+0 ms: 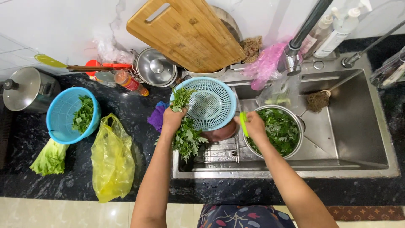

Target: Washing leafy greens in a sink and cutting them with scissors into a colander.

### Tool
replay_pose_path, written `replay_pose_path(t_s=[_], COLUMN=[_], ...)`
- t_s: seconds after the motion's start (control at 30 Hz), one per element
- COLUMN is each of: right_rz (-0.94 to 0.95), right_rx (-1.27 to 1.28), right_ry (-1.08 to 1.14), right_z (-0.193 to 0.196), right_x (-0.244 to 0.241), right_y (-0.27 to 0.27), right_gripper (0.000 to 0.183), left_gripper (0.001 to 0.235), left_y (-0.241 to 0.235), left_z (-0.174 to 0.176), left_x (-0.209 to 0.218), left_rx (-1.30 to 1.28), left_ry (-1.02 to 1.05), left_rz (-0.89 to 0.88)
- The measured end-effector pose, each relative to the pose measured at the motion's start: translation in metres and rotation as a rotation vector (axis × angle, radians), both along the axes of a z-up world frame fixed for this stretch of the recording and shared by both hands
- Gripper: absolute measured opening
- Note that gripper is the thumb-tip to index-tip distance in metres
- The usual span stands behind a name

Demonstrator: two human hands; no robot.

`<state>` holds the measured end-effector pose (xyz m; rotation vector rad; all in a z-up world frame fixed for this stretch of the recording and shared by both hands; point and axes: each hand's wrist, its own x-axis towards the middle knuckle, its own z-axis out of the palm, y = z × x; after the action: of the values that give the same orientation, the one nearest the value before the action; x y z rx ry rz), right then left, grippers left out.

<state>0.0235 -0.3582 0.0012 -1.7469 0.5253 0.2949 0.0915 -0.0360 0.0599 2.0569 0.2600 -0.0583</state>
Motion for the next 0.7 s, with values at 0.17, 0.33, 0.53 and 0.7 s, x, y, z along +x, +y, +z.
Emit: replay_pose_path(t_s=[0.17,0.33,0.53,0.7], right_rz=[-0.073,-0.129,-0.185,-0.147], right_rx=[-0.373,-0.410,-0.211,-0.294], right_ry=[-0.062,-0.088,-0.108,-0.246], right_z=[-0.046,-0.081,-0.096,-0.084], right_x=[0.041,0.055,0.059,0.046], right_y=[0.006,0.026,0.027,0.022], right_gripper=[0.064,0.061,0.048,0.046], left_gripper=[0.031,0.028,0.035,0.039], left_y=[0.018,0.024,0.020,0.025], left_z=[-0.011,0.003,0.050,0.080], left_x=[0.007,-0.001,-0.002,-0.006], left_rx=[-0.013,-0.255,0.011,0.219], left_ry=[0.076,-0.017,-0.076,0.006], left_rz=[-0.043,-0.135,-0.196,-0.180])
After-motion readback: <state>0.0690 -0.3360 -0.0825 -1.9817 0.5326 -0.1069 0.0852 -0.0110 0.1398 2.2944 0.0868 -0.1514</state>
